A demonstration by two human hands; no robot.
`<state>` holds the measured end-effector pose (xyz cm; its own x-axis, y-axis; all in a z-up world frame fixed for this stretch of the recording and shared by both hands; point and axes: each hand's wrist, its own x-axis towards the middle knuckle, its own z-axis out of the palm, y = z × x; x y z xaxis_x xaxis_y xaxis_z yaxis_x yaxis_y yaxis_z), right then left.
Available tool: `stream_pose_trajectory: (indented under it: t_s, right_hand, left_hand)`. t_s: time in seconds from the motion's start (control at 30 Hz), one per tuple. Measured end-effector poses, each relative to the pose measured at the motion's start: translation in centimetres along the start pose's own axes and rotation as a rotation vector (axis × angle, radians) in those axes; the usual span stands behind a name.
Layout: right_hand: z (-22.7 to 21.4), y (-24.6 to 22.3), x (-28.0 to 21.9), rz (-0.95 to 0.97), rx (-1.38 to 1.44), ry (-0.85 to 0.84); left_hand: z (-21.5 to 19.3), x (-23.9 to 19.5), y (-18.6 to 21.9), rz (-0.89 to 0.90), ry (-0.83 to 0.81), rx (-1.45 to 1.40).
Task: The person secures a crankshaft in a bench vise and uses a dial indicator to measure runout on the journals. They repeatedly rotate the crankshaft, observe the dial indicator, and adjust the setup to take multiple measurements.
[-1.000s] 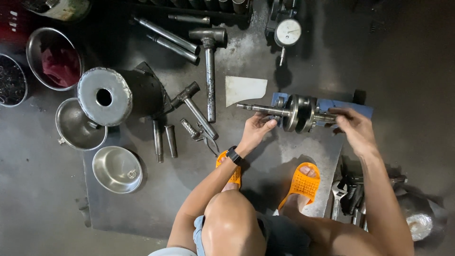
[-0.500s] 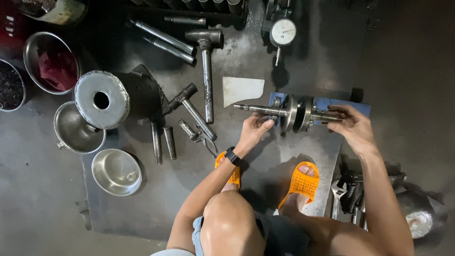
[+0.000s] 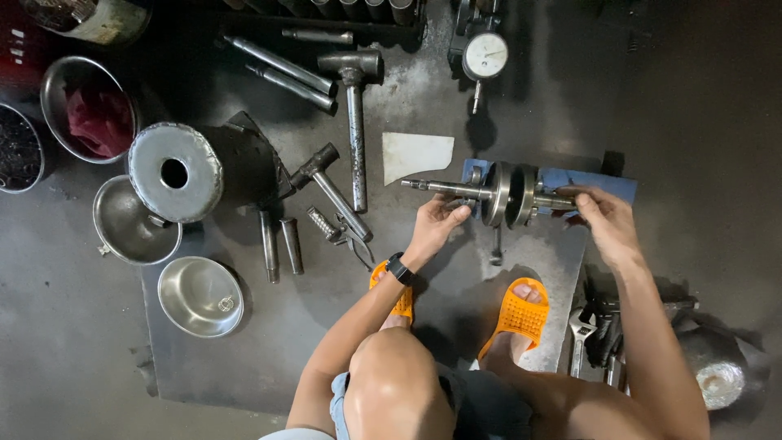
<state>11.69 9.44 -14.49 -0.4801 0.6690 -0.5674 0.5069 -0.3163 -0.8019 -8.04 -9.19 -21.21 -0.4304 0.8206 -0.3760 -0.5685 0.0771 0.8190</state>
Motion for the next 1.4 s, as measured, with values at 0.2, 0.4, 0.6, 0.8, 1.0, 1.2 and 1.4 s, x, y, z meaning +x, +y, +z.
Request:
stream_pose_trajectory:
  t_s: [0.2,0.4,0.6,0.8,1.0,1.2,1.4]
  right_hand:
    - [0.6,-1.8,-0.3,0.199,-0.319,0.121]
    - [0.9,-2.0,-0.3,0.241,-0.359,0.139]
    - [0.8,-2.7,-0.7,0.148,-0.275,0.044]
    - [1.1,-2.9,-0.7,0.059,-0.177,0.008]
    - [-0.7,3.0,0.6,-0.069,-0.199,0.111]
    - [0.5,1.0,-0.1,-0.077,-0.239,0.122]
    - [0.7,-0.4,-0.3,-0.028,-0.217,0.139]
  left_hand:
    - [0.1,-0.1,0.4,0.028,-0.003,0.03]
    - [0.0,-0.1,0.0,-0.039,0.034,0.023]
    - [0.0,0.0,0.2,0.008,0.025,0.076]
    - [0.2,0.0,0.5,0.021,-0.013,-0.001]
    - [0.2,0.2,0.3,-0.02,0.061,-0.025]
    - [1.9,-1.1,7.5,-0.076,0.113,-0.014]
    - [-3.6,4.6,6.0,0.057,0.328,0.225]
